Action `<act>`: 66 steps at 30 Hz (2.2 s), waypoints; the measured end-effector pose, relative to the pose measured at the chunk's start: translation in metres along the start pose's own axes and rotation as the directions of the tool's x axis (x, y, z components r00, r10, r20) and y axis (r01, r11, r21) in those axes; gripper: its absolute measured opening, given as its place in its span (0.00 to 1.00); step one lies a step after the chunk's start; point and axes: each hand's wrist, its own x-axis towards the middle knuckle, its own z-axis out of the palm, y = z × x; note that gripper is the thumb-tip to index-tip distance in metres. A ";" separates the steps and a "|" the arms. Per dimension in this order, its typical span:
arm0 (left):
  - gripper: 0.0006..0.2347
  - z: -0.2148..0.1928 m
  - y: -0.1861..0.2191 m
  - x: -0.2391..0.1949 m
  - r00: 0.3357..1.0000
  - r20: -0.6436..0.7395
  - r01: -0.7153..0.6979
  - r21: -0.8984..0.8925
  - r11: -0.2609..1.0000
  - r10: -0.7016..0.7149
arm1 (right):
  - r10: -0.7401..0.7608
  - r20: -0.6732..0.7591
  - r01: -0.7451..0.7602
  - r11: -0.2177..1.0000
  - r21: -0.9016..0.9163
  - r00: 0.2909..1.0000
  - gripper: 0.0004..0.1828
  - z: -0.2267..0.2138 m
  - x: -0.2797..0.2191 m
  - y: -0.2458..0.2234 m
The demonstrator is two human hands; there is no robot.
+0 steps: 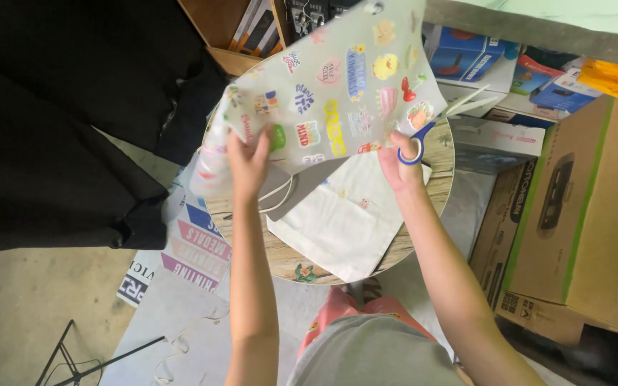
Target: The person adjusts a camera stand and wraps a cable around it. They then retrieve a sheet of stickers and a pair of scissors, cut out several individual stickers, and place them into a gold tray.
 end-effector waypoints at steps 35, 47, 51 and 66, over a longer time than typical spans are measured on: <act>0.14 0.086 -0.117 -0.259 0.455 -0.224 0.440 -0.785 0.437 -0.862 | 0.266 -0.608 -0.300 0.953 0.049 0.748 0.15 -0.204 -0.146 0.103; 0.14 0.102 -0.118 -0.268 0.457 -0.279 0.399 -0.784 0.475 -0.845 | 0.234 -0.658 -0.388 0.916 -0.096 0.715 0.11 -0.213 -0.174 0.091; 0.12 0.146 -0.148 -0.301 0.486 0.015 0.558 -0.775 0.297 -0.874 | 0.242 -0.636 -0.438 0.883 -0.169 0.733 0.12 -0.213 -0.179 0.090; 0.10 0.181 -0.158 -0.314 0.384 0.131 0.686 -0.703 0.187 -0.914 | 0.361 -0.520 -0.613 0.632 -0.474 0.774 0.18 -0.185 -0.202 0.048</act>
